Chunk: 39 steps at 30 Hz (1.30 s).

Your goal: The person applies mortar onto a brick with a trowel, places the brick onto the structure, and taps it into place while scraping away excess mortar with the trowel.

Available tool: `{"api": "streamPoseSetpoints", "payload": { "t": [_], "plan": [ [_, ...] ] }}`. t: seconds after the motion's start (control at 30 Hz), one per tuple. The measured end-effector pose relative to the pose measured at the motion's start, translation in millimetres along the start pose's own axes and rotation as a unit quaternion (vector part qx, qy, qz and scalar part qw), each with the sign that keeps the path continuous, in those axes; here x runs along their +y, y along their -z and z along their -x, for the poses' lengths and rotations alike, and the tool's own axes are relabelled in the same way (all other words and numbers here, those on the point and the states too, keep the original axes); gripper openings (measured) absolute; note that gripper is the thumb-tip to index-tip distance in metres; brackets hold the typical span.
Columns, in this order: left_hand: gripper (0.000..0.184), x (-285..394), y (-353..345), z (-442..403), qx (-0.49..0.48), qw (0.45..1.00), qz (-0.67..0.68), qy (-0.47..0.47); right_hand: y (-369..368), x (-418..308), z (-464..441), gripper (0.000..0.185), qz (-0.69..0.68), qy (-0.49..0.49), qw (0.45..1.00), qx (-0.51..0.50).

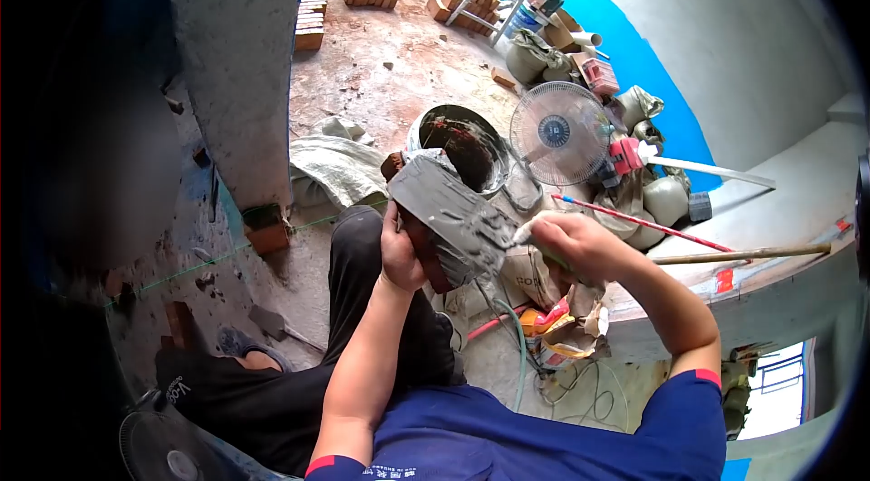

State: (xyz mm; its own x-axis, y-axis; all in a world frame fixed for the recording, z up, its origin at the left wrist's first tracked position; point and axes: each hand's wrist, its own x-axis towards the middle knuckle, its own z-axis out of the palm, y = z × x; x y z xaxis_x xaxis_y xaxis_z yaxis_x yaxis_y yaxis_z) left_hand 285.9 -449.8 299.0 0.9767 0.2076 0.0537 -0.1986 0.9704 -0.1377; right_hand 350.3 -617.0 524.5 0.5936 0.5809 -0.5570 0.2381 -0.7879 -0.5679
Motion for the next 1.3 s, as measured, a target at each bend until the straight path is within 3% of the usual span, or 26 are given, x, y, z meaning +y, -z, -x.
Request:
{"api": "streamPoseSetpoints", "payload": {
  "t": [0.1,0.13,0.17,0.2,0.33,0.37,0.4,0.43,0.5,0.6,0.8,0.87,0.93,1.0,1.07,1.2,1.27,1.3],
  "plan": [
    [0.048,0.6,19.8,-3.1,-0.054,0.998,-0.006,0.029,-8.8,2.5,-21.5,0.047,0.008,0.005,0.999,-0.045],
    [0.054,-1.2,54.6,-10.5,-0.131,0.972,-0.184,-0.061,-13.2,7.8,-26.7,0.048,-0.007,0.007,0.997,-0.072],
    [0.054,-4.5,57.6,-5.0,-0.154,0.983,-0.090,-0.052,-20.1,24.8,-32.5,0.049,0.011,0.066,0.994,-0.089],
    [0.055,-7.7,57.5,-1.5,-0.176,0.983,0.004,-0.042,-30.6,17.5,-23.8,0.049,-0.022,0.028,0.995,-0.093],
    [0.058,1.5,51.5,-17.3,-0.105,0.994,0.021,0.011,-26.0,25.8,-14.0,0.049,-0.081,0.001,0.983,-0.164],
    [0.059,1.4,50.4,-13.8,0.008,0.999,-0.042,-0.012,-23.9,32.1,-11.7,0.050,-0.117,-0.002,0.974,-0.196],
    [0.055,-1.2,42.9,-13.6,0.012,0.997,-0.063,-0.044,-21.4,36.9,-7.3,0.050,-0.121,-0.001,0.974,-0.190],
    [0.054,-1.1,32.0,-2.5,-0.073,0.952,-0.251,-0.161,-18.2,41.0,-2.6,0.051,-0.187,-0.020,0.966,-0.175],
    [0.053,2.4,18.4,-2.5,0.003,1.000,-0.022,0.021,-9.1,44.7,5.9,0.058,-0.312,-0.040,0.940,-0.130],
    [0.052,1.8,14.3,-1.1,-0.009,0.999,-0.015,0.038,10.2,83.6,-1.3,0.060,-0.472,-0.011,0.871,-0.132],
    [0.050,0.8,17.2,0.5,0.005,0.998,-0.009,0.056,-6.1,107.7,-24.3,0.053,-0.369,-0.017,0.929,-0.024],
    [0.049,0.8,17.0,1.5,0.011,0.998,0.000,0.064,-18.4,128.3,-36.1,0.050,-0.252,0.065,0.965,0.012],
    [0.050,1.7,16.3,4.6,-0.037,0.998,-0.026,0.050,-19.6,138.8,-32.2,0.046,-0.256,0.048,0.965,0.022],
    [0.050,5.6,27.2,3.3,-0.019,0.998,-0.043,0.038,-16.2,166.5,-29.8,0.043,-0.234,0.058,0.969,0.061],
    [0.050,7.7,27.9,1.4,-0.007,0.998,-0.062,0.027,-4.3,168.2,-11.5,0.041,-0.227,-0.017,0.972,0.060],
    [0.043,9.1,14.9,8.1,-0.024,0.999,-0.040,-0.006,0.1,170.5,13.8,0.037,-0.306,0.046,0.945,0.103],
    [0.041,8.8,16.7,9.0,-0.023,0.997,-0.071,0.003,2.0,159.6,18.5,0.039,-0.160,0.131,0.971,0.120],
    [0.041,8.6,21.0,8.3,-0.021,0.997,-0.075,0.007,5.2,149.9,19.6,0.037,-0.111,0.118,0.982,0.101]
  ]
}}
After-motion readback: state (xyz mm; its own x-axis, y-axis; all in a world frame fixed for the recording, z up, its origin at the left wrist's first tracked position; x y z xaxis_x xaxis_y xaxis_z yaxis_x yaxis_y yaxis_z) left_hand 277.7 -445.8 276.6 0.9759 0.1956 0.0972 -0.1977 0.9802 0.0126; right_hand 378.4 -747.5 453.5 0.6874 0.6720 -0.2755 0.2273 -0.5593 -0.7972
